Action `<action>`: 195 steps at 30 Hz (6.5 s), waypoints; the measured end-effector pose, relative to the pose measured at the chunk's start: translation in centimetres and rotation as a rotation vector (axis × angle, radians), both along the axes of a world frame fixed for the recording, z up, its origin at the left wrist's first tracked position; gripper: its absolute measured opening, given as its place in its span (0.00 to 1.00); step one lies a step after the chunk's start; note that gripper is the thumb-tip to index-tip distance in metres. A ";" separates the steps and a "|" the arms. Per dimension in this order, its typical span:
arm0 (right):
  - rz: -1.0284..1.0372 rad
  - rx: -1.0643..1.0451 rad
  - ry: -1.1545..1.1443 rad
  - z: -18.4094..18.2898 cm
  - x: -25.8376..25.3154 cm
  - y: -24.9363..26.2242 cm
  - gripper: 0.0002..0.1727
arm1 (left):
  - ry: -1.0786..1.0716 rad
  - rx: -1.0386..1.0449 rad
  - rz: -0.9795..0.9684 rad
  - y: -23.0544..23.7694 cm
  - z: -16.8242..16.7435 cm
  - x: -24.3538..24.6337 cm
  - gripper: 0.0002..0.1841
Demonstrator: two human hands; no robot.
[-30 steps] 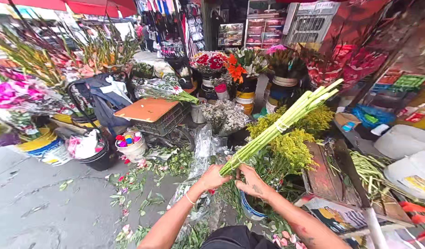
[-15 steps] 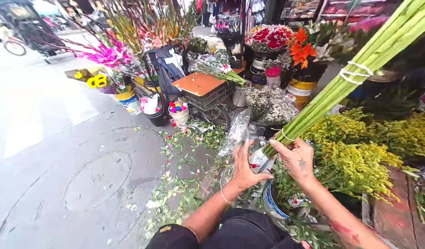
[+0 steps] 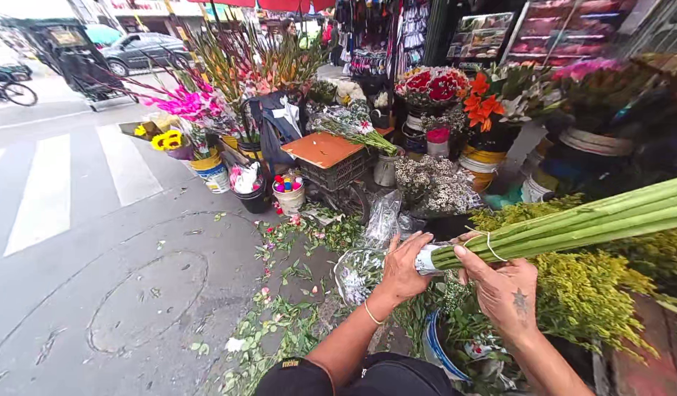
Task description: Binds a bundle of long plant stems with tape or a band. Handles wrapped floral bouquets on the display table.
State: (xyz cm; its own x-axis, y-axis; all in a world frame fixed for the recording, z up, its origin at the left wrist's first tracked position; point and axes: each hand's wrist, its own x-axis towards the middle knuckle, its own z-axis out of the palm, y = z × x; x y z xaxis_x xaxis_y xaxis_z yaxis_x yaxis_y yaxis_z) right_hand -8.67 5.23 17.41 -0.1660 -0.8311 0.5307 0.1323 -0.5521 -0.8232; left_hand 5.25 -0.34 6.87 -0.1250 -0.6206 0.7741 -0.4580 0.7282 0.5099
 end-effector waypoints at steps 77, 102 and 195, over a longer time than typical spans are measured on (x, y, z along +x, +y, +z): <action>0.744 -0.321 0.611 1.4 -4.7 -2.9 0.16 | -0.951 0.182 -0.875 -1.3 10.7 0.1 0.15; -1.001 -0.487 0.910 -9.7 -9.2 1.1 0.11 | -0.576 0.939 -0.375 0.9 6.8 -7.3 0.17; 0.295 0.215 1.784 -14.2 16.5 -11.1 0.24 | -0.900 0.882 0.069 -0.3 -0.7 21.9 0.19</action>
State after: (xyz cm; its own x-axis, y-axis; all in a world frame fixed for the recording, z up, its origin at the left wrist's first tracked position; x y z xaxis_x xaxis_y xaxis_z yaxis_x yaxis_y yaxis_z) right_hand 7.83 -5.84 3.20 0.5652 -0.7949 -0.2204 -0.8245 -0.5535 -0.1178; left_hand 27.18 -0.69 6.21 -0.3385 -0.9078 -0.2477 -0.9182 0.2611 0.2978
